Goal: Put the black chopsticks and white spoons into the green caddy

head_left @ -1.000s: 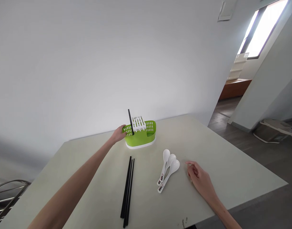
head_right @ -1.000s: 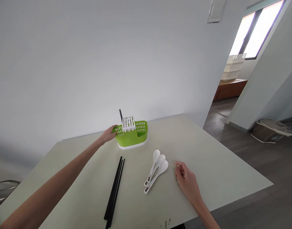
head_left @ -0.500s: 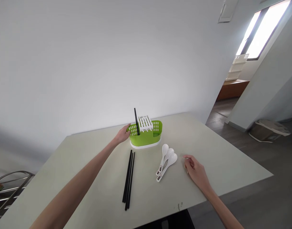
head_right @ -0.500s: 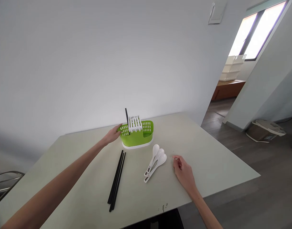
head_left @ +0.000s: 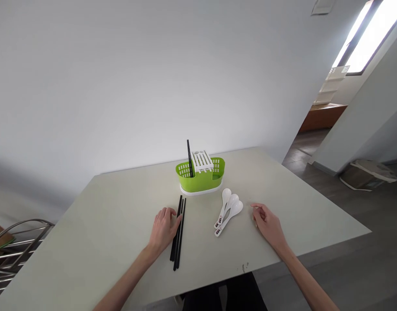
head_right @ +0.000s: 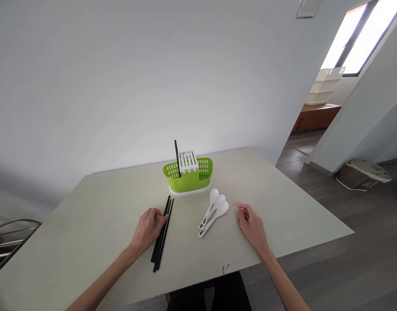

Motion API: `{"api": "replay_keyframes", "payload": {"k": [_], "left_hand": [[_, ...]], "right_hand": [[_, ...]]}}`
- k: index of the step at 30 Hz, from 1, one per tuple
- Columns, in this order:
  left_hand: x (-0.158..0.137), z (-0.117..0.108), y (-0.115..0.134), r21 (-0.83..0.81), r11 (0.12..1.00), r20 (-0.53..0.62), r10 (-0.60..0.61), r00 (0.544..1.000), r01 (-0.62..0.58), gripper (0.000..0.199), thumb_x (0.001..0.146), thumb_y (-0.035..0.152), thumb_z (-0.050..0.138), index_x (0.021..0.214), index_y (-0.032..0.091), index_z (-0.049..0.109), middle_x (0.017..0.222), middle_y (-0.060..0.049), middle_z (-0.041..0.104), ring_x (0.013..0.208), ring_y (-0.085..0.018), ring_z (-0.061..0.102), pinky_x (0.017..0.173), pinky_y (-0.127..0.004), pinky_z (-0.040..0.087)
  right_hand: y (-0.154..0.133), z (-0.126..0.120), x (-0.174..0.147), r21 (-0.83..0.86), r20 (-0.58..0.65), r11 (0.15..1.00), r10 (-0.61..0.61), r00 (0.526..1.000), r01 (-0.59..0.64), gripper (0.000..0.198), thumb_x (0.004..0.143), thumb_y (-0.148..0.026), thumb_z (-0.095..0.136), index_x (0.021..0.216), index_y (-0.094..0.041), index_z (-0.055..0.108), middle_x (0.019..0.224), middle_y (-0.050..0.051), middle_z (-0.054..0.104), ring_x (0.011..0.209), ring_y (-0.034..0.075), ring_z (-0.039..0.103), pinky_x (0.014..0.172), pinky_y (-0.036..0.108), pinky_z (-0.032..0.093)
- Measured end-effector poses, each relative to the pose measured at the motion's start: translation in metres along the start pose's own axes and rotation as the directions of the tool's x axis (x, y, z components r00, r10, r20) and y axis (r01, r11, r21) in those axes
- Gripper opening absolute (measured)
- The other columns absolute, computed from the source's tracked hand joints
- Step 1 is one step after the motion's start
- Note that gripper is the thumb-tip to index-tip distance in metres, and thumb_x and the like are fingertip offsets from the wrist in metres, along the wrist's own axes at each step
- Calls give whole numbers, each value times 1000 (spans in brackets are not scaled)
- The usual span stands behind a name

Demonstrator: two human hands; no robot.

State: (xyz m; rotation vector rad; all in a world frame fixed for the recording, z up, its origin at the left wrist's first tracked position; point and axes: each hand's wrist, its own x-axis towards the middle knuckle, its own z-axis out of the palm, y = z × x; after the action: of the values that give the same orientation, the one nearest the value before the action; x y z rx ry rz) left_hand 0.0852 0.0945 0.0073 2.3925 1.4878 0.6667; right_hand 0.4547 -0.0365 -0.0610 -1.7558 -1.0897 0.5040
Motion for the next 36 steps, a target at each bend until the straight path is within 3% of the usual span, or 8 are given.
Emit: {"api": "replay_keyframes", "payload": {"k": [3, 9, 15, 18, 22, 27, 32, 36], "left_hand": [[-21, 2, -3, 68, 997, -1, -31, 1000, 31, 31, 98, 55, 46, 90, 27, 56, 95, -8, 67, 92, -30, 65, 89, -49, 50], [-31, -8, -15, 151, 988, -2, -27, 1000, 27, 34, 100, 55, 41, 92, 25, 57, 99, -9, 69, 95, -31, 64, 89, -47, 47], [-28, -40, -37, 285, 957, 87, -89, 992, 61, 29, 98, 45, 45, 94, 23, 64, 101, -12, 72, 93, -31, 67, 89, -46, 47], [-24, -60, -49, 384, 919, 157, -161, 974, 90, 26, 96, 37, 46, 87, 23, 66, 97, -12, 74, 88, -31, 70, 81, -42, 49], [-23, -78, -60, 521, 853, 276, -134, 952, -31, 24, 88, 24, 48, 68, 25, 61, 81, -13, 70, 81, -33, 70, 68, -39, 46], [-26, -88, -67, 630, 758, 392, -126, 911, -167, 17, 71, 10, 53, 66, 25, 59, 74, -14, 68, 75, -35, 70, 64, -39, 44], [-8, -109, -58, 594, 803, 312, -175, 934, -48, 22, 80, 20, 51, 60, 24, 60, 71, -11, 71, 69, -30, 70, 66, -37, 46], [25, -141, -30, 327, 939, 92, -145, 985, 107, 23, 87, 43, 57, 80, 29, 74, 81, -4, 79, 77, -28, 74, 69, -34, 52]], "right_hand": [[0, 0, 0, 14, -5, 1000, 15, 1000, -15, 42, 95, -53, 47, 114, -21, 66, 70, 0, 65, 59, 19, 59, 62, 31, 47], [-3, -2, -3, 32, 0, 999, 42, 999, -42, 43, 96, -56, 48, 115, -21, 65, 70, 0, 65, 60, 19, 59, 62, 31, 46], [-5, -3, -5, 2, -4, 999, 47, 999, -47, 45, 96, -57, 47, 114, -21, 66, 71, 1, 66, 59, 19, 59, 63, 31, 47], [-3, -3, -5, 0, -5, 999, 46, 999, -46, 46, 96, -58, 47, 114, -21, 66, 71, 1, 66, 60, 19, 59, 63, 32, 47], [1, -3, -4, -4, 7, 999, 37, 999, -37, 47, 96, -61, 48, 115, -21, 65, 71, 0, 65, 61, 19, 59, 64, 32, 47], [1, -2, -5, 21, 11, 999, 46, 999, -46, 46, 96, -60, 48, 115, -22, 65, 71, 0, 65, 60, 19, 59, 64, 32, 46], [-3, -2, -5, 42, 23, 998, 51, 998, -52, 42, 96, -57, 49, 114, -23, 64, 72, -1, 64, 61, 19, 59, 65, 32, 46], [-7, -2, -5, 46, 21, 998, 52, 998, -53, 40, 96, -55, 49, 113, -22, 65, 71, -1, 64, 61, 19, 59, 65, 32, 46]]}}
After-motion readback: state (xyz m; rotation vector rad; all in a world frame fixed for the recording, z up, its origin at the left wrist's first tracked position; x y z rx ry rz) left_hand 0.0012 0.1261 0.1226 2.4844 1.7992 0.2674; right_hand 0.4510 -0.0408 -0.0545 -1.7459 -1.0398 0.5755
